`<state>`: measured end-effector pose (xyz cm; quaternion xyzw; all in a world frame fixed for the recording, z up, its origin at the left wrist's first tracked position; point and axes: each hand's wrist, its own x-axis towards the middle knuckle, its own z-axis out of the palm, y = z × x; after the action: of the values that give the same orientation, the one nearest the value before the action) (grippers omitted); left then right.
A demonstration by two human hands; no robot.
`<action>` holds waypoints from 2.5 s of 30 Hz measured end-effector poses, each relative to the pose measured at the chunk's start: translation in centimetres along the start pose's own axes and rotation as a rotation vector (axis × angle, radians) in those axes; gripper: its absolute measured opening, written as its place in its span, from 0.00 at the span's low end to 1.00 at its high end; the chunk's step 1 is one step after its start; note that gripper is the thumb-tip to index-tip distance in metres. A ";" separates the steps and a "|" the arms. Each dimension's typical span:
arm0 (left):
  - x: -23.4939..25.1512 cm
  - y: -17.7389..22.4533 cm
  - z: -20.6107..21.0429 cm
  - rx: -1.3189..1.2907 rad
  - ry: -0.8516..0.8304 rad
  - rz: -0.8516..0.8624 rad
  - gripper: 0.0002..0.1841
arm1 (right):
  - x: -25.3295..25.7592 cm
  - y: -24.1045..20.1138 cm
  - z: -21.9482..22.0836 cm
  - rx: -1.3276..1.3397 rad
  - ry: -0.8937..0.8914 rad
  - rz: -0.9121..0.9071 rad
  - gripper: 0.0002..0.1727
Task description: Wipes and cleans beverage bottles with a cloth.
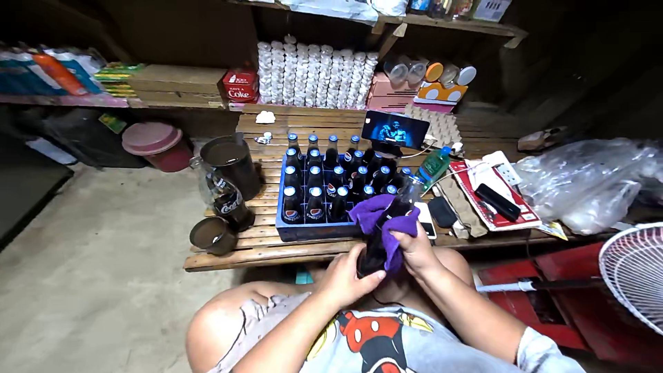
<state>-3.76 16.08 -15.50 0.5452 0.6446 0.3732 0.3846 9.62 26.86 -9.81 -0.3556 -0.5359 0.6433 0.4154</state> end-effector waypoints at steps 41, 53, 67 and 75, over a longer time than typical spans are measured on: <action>1.3 -2.5 -0.6 -0.237 0.639 0.650 0.33 | -1.5 4.9 -3.4 -0.359 -0.142 -0.054 0.60; -0.7 0.5 0.5 -1.145 0.436 0.357 0.12 | -3.0 6.2 -1.7 -0.801 -0.603 -0.319 0.58; -0.3 -1.0 -0.2 -1.502 0.186 0.729 0.07 | 0.3 6.3 -2.7 -0.044 -1.167 0.454 0.38; 0.0 -1.4 -1.8 -1.453 0.311 0.829 0.08 | -1.3 -0.6 1.1 -0.130 -0.931 0.684 0.34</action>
<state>-5.94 15.82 -16.04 0.2975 0.0387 0.8758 0.3782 9.26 25.25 -8.99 -0.2129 -0.5554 0.7951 -0.1181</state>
